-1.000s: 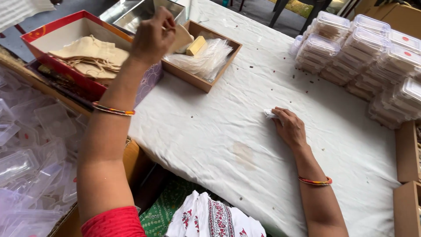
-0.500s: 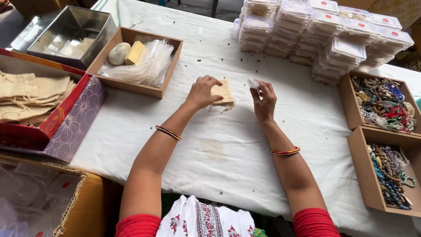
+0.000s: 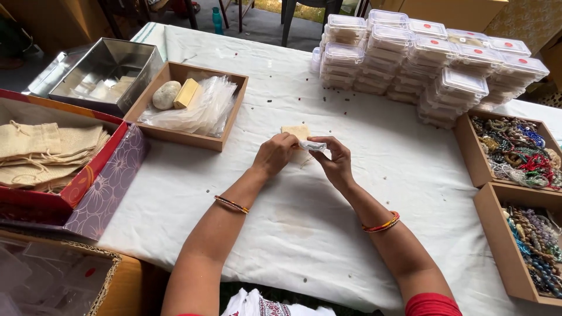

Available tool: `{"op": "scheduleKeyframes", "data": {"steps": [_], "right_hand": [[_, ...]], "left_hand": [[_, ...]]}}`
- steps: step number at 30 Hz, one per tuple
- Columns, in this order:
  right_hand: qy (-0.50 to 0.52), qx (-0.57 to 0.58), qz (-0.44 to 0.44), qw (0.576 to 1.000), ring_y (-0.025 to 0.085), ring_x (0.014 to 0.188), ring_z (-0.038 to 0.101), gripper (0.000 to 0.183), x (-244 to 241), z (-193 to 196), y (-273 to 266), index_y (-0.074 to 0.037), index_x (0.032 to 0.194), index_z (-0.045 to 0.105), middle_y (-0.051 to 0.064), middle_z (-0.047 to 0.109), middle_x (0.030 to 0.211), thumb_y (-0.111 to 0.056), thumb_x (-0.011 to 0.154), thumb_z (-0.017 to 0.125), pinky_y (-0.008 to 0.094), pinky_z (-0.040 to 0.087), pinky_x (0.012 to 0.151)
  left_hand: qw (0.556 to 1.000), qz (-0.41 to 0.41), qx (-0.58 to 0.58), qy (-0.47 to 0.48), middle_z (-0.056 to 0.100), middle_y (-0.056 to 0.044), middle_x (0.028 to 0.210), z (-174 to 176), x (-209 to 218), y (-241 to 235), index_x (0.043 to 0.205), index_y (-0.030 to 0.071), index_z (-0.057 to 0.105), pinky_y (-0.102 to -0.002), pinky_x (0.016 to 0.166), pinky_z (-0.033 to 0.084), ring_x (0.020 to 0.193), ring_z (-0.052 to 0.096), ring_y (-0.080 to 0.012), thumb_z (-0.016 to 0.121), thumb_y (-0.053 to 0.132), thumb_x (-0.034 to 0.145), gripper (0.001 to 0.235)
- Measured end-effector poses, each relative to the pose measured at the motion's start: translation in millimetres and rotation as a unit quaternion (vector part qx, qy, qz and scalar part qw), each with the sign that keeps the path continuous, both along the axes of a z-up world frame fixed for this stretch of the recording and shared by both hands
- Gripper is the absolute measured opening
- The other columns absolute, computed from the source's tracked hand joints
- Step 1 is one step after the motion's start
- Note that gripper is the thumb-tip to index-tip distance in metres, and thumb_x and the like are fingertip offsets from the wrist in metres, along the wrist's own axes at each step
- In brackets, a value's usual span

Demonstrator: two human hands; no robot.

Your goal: The person sits at a table and packages beaded bracelets. They place a bracelet into a small plastic bag, then wrap the bag in a beige cloth pouch. Finally, they place the wrapped item into a small plastic container and stack it with others.

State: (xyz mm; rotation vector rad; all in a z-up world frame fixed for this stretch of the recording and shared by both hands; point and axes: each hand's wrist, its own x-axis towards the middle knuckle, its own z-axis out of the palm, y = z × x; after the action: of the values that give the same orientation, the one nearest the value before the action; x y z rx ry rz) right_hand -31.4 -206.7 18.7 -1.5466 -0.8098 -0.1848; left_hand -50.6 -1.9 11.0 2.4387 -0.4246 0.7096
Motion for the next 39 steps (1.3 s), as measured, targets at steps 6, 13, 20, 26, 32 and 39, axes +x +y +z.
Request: {"op": "scheduleKeyframes", "data": {"steps": [6,13,20,26,32,39], "right_hand": [[-0.189,-0.150,-0.027,0.970,0.023,0.114,0.068,0.029,-2,12,1,-0.006,0.098,0.066,0.009,0.067,0.117,0.012,0.078,0.076,0.032,0.062,0.096],[-0.320,-0.219,-0.103,0.916,0.021,0.104,0.072,0.033,5,7,-9,-0.011,0.094,0.066,-0.002,0.074,0.111,0.009,0.072,0.078,0.043,0.057,0.091],[-0.311,-0.345,-0.182,0.867,0.024,0.085,0.072,0.028,10,-6,-8,-0.008,0.104,0.065,0.006,0.071,0.110,0.008,0.082,0.073,0.035,0.062,0.070],[-0.368,-0.376,-0.227,0.820,0.021,0.077,0.074,0.023,13,-13,-8,-0.009,0.106,0.069,0.008,0.071,0.108,0.005,0.088,0.071,0.031,0.063,0.063],[-0.399,-0.342,-0.222,0.821,0.025,0.085,0.073,0.021,-8,22,1,-0.011,0.098,0.067,0.012,0.070,0.113,-0.003,0.079,0.073,0.034,0.063,0.068],[-0.257,-0.269,-0.170,0.913,0.025,0.095,0.074,0.023,11,-6,-10,-0.008,0.104,0.066,0.007,0.070,0.117,0.000,0.086,0.078,0.035,0.063,0.075]], "left_hand": [[0.993,-0.052,-0.106,0.029,0.076,-0.006,0.102,-3,8,-8,0.099,0.010,0.077,-0.036,0.082,0.062,0.091,0.074,-0.0230,0.074,0.000,0.079,0.022],[0.957,-0.115,-0.236,0.126,0.073,-0.004,0.115,0,4,-9,0.113,0.013,0.077,-0.027,0.081,0.065,0.098,0.074,-0.0178,0.072,-0.006,0.078,0.041],[0.983,-0.073,-0.161,0.046,0.072,-0.006,0.117,-12,9,-18,0.118,0.011,0.076,-0.030,0.093,0.061,0.104,0.071,-0.0209,0.067,-0.007,0.083,0.040],[0.990,-0.050,-0.122,0.051,0.072,-0.007,0.112,-7,3,-23,0.115,0.010,0.076,-0.036,0.095,0.057,0.105,0.067,-0.0233,0.071,0.006,0.094,0.022],[0.982,-0.068,-0.167,0.055,0.073,-0.005,0.109,-15,7,-25,0.112,0.011,0.078,-0.034,0.091,0.058,0.099,0.069,-0.0211,0.067,0.001,0.088,0.028],[0.957,-0.072,-0.260,0.107,0.074,-0.001,0.104,-3,6,-24,0.104,0.013,0.079,-0.031,0.080,0.060,0.087,0.071,-0.0169,0.065,-0.001,0.089,0.025]]}}
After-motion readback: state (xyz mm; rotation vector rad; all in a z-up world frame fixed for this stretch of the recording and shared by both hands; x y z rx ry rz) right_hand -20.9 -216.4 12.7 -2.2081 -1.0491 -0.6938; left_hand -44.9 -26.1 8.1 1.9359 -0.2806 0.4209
